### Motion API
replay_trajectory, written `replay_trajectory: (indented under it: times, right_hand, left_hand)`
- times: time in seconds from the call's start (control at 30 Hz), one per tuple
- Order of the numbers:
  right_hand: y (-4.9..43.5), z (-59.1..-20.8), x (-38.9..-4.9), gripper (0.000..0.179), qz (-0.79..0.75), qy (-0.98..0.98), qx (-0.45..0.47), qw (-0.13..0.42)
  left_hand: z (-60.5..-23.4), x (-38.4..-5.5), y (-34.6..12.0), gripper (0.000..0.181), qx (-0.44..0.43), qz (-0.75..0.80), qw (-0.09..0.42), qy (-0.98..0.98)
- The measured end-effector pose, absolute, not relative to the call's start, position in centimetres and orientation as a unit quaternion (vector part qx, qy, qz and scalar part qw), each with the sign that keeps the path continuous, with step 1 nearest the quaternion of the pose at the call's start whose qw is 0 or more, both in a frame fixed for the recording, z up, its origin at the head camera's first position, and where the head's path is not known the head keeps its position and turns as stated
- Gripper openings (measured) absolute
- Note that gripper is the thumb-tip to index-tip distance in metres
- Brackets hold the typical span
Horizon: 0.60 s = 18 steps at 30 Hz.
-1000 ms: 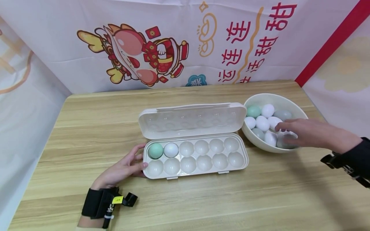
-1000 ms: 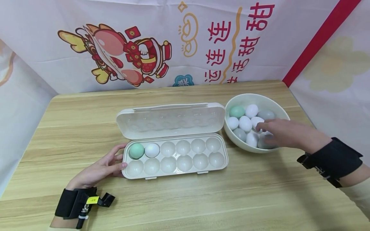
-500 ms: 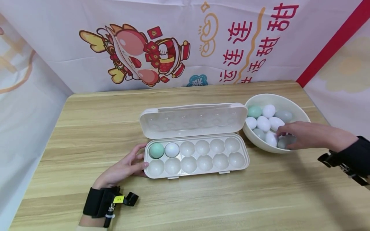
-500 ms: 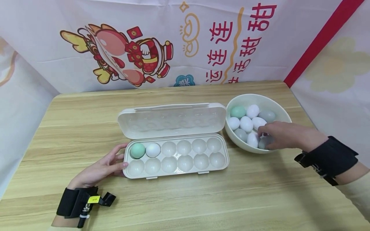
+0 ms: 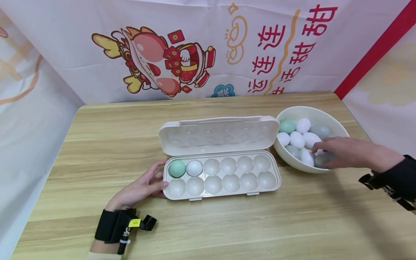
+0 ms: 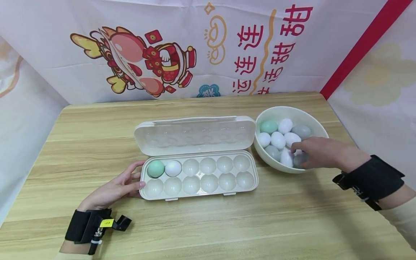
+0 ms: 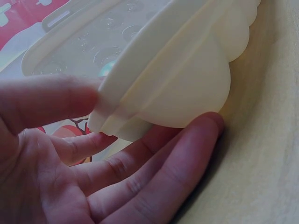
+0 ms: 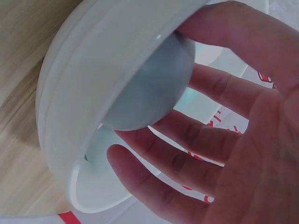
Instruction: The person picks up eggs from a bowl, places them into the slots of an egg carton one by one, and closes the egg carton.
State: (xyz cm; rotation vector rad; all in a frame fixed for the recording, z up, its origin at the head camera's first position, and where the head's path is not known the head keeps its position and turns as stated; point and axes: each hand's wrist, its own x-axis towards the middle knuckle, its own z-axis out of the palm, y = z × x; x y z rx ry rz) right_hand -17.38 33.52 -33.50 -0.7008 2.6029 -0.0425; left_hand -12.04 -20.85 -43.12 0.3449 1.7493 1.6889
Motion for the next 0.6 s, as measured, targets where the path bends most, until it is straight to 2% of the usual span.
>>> replay_trajectory:
  times: [0.43, 0.6]
  right_hand:
    - [33.71, -33.48, -17.03, 0.023, 0.011, 0.946, -0.290, 0.144]
    - [33.51, -33.41, -17.22, 0.027, 0.008, 0.946, -0.302, 0.114]
  left_hand:
    - [-43.21, -12.09, -20.92, 0.061, 0.138, 0.650, 0.335, 0.668]
    - [-43.19, -12.10, -20.93, 0.061, 0.138, 0.648, 0.334, 0.670]
